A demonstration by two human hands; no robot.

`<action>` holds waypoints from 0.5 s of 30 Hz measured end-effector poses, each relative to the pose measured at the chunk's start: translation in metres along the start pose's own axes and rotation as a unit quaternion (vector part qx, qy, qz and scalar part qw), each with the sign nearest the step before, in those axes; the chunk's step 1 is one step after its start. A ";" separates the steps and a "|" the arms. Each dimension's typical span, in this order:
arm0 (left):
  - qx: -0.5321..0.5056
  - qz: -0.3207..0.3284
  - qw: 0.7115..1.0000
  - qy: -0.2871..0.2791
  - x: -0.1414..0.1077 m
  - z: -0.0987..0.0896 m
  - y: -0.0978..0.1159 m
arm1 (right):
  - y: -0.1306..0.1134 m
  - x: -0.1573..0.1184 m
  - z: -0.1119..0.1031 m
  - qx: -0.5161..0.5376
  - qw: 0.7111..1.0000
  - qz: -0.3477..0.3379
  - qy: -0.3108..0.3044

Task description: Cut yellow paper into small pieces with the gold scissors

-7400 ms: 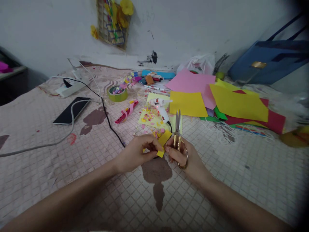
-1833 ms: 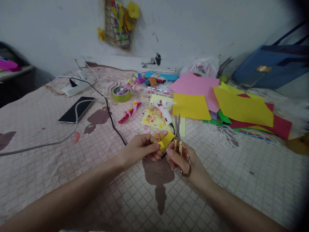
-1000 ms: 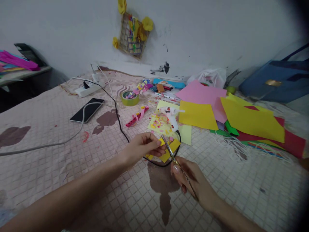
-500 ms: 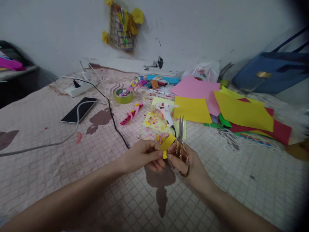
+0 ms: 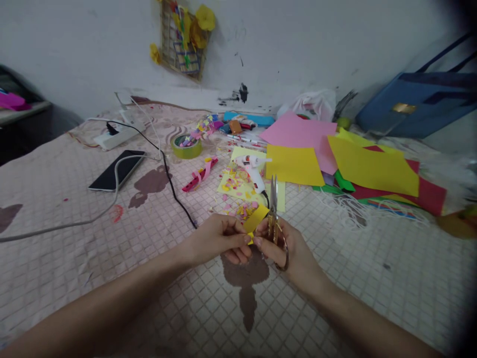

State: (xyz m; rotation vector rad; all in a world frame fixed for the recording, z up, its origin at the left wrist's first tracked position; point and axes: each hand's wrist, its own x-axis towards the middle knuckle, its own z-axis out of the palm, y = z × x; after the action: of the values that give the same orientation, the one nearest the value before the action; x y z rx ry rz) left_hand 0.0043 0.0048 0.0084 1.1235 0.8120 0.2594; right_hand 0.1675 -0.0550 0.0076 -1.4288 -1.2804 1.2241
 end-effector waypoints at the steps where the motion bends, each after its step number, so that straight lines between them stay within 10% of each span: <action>1: -0.005 -0.001 1.000 -0.001 0.000 0.000 0.000 | 0.000 0.000 0.000 0.001 1.000 0.002 0.000; 15: 0.025 -0.029 0.999 -0.005 -0.002 0.001 0.004 | 0.005 -0.001 -0.001 -0.020 0.999 -0.011 -0.023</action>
State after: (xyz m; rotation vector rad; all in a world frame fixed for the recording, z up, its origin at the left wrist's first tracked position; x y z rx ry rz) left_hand 0.0040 0.0046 0.0128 1.1453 0.8447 0.1848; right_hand 0.1697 -0.0566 0.0028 -1.4183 -1.3553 1.2286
